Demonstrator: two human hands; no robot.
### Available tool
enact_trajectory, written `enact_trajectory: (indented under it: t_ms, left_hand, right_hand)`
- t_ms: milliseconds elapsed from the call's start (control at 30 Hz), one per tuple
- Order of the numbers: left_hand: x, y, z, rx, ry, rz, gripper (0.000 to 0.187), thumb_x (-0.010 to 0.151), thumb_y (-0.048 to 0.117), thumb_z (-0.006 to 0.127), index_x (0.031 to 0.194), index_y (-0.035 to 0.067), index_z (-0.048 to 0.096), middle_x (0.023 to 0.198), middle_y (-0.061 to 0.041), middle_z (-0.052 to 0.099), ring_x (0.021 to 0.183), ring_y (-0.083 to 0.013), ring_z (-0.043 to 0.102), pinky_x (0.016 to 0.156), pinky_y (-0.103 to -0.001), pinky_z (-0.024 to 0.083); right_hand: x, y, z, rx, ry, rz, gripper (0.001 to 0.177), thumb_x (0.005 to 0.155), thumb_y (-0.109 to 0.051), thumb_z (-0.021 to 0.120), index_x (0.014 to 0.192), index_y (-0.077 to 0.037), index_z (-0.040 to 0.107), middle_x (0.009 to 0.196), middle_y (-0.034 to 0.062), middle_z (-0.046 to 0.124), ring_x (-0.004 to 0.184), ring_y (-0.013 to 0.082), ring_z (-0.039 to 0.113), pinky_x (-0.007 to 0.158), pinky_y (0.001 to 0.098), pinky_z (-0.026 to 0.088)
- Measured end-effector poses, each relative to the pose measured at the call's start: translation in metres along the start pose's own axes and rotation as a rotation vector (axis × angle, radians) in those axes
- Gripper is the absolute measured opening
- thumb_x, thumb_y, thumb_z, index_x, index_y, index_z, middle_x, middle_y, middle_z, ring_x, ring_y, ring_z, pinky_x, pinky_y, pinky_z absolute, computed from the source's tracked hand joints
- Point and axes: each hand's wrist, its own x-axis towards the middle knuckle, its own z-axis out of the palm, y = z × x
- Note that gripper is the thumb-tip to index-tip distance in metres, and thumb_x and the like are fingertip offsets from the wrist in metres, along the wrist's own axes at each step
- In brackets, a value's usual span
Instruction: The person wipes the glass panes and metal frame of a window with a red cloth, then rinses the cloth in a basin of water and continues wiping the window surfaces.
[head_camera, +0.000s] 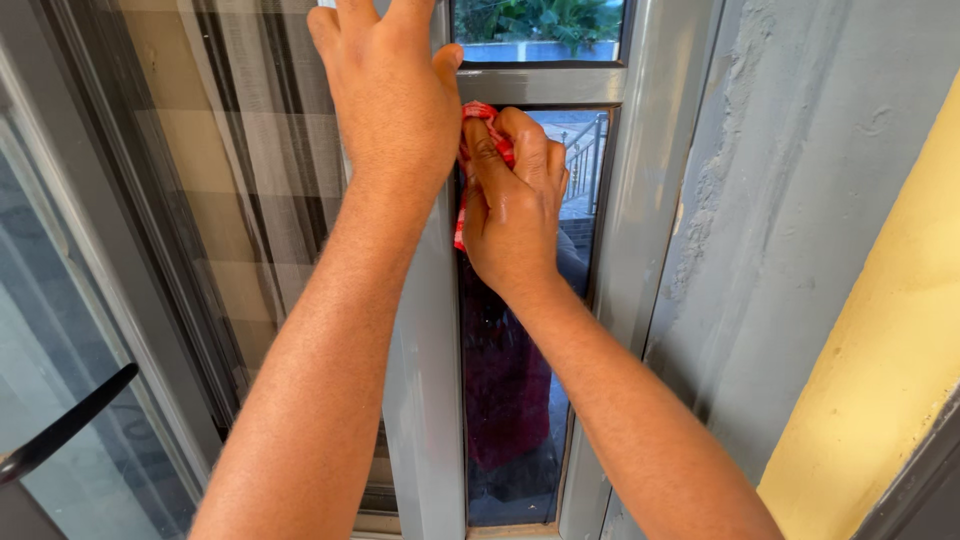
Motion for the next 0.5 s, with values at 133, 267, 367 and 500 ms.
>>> enact_trajectory:
  t_ms: [133,267,367,500]
  left_hand:
    - [0.0,-0.005,0.007,0.089,0.097,0.085,0.05,0.082,0.008,0.092,0.124,0.015,0.066,0.127,-0.013,0.056,0.122,-0.0404,0.051,0.092,-0.045,0.058]
    - [0.001,-0.002,0.009,0.117,0.088,0.071,0.053,0.083,0.007,0.091,0.129,0.016,0.066,0.129,-0.013,0.055,0.121,-0.0405,0.051,0.09,-0.044,0.057]
    - [0.0,0.002,0.005,0.039,0.007,-0.013,0.049,0.084,0.004,0.089,0.125,0.016,0.066,0.129,-0.014,0.054,0.111,-0.0353,0.053,0.083,-0.041,0.058]
    - [-0.001,-0.002,0.0,0.115,0.034,0.082,0.052,0.086,0.009,0.091,0.13,0.017,0.066,0.127,-0.014,0.053,0.11,-0.0352,0.052,0.086,-0.043,0.056]
  right_hand:
    - [0.006,0.012,-0.013,0.044,-0.087,-0.011,0.041,0.09,0.007,0.071,0.129,-0.006,0.073,0.133,0.0083,0.056,0.113,0.0315,0.051,0.099,0.0395,0.046]
    - [0.002,0.0,-0.009,-0.057,-0.042,-0.037,0.049,0.081,0.008,0.071,0.129,-0.006,0.073,0.132,0.0115,0.053,0.11,0.0335,0.049,0.092,0.0429,0.04]
    - [0.007,0.001,-0.011,0.007,-0.075,0.028,0.049,0.081,0.008,0.07,0.128,-0.005,0.071,0.129,0.0089,0.054,0.111,0.0324,0.05,0.094,0.0436,0.039]
    - [0.004,0.005,-0.019,-0.002,-0.122,-0.008,0.051,0.082,0.008,0.069,0.131,-0.007,0.072,0.129,0.0088,0.052,0.11,0.0318,0.048,0.094,0.0434,0.039]
